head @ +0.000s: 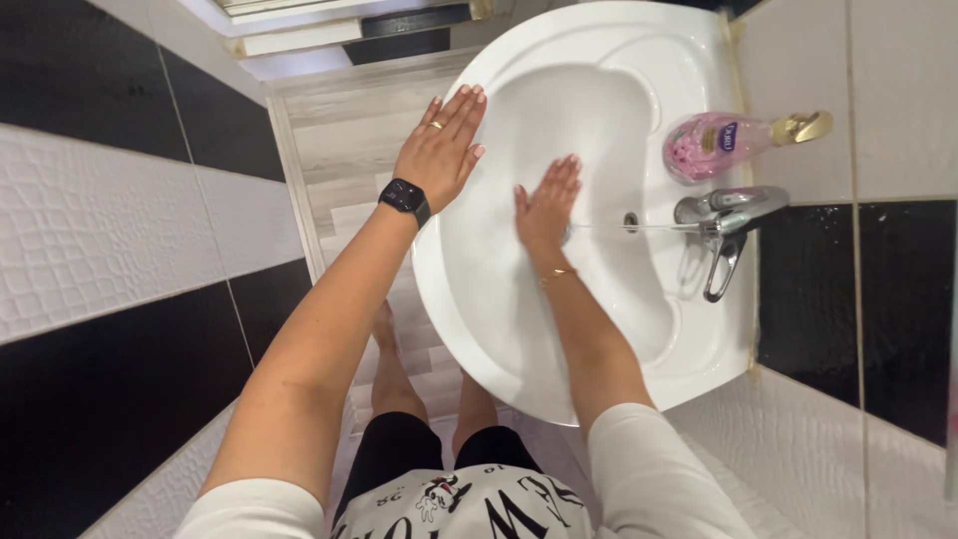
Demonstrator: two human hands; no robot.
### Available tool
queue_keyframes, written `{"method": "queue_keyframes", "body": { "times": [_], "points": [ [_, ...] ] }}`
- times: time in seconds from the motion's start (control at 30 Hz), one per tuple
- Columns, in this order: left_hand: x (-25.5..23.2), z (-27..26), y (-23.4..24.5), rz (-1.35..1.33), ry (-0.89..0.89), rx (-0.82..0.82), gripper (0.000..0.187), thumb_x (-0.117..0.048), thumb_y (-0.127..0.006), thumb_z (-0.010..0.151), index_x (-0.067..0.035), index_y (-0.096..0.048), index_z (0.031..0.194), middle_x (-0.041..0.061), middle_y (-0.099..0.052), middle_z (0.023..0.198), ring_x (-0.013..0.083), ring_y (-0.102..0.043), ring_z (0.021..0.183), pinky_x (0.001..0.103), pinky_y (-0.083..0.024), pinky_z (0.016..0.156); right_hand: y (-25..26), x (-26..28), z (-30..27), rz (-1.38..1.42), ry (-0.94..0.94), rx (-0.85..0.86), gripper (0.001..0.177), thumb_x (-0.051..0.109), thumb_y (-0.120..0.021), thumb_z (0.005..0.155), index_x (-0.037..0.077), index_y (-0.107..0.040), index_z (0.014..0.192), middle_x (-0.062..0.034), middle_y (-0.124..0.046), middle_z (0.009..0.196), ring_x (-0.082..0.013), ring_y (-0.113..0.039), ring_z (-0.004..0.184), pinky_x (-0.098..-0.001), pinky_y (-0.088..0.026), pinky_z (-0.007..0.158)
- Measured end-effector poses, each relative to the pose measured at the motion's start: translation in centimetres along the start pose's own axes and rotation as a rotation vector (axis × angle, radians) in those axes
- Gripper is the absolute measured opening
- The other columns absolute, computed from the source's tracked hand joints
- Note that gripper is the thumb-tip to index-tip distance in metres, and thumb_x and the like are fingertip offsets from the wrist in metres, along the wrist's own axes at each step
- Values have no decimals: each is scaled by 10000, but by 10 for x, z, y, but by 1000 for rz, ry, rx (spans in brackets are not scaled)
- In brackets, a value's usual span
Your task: Cleaning a bathroom sink and a soap bottle using a cleaning cloth and running water.
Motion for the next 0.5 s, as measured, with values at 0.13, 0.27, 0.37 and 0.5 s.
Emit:
{"method": "queue_keyframes", "body": {
  "times": [0.13, 0.27, 0.37, 0.5],
  "points": [
    [-9, -24, -4, 70, 14, 4, 642, -302, -471, 1075, -13, -256, 1607, 132, -276, 1679, 265, -231, 1557, 458, -183, 1277, -9, 39, -50, -135, 100, 133, 791, 418, -475, 1095, -76, -191, 1644, -247, -117, 1738, -372, -94, 1628, -525, -68, 1314],
    [-29, -66, -2, 63, 117, -63, 678, -290, -489, 1045, -11, -245, 1612, 142, -254, 1695, 265, -224, 1571, 461, -184, 1287, 8, -2, -62, 26, 130, 295, 796, 423, -469, 1050, -45, -166, 1618, -238, -130, 1717, -389, -92, 1613, -568, -50, 1291],
    [-30, -64, -3, 26, 181, -82, 674, -286, -490, 1049, -12, -245, 1614, 130, -273, 1688, 255, -240, 1558, 457, -198, 1279, 6, -21, 12, -1, -42, -85, 864, 473, -469, 1120, -117, -78, 1616, -342, -6, 1684, -473, 19, 1578, -587, -6, 1273],
    [-23, -58, -2, 34, 186, -115, 659, -277, -487, 1061, -29, -250, 1623, 118, -285, 1694, 250, -251, 1573, 450, -204, 1292, -44, -7, 53, 12, -392, -455, 907, 506, -431, 1116, -129, -5, 1604, -317, 69, 1685, -459, 90, 1575, -579, 29, 1265]
  ]
}}
Point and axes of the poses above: each hand's wrist, its own z-axis towards the middle knuckle, its own y-axis out of the back of the hand, x = y × z, the point moved 3 cm from there along z, towards the middle knuckle
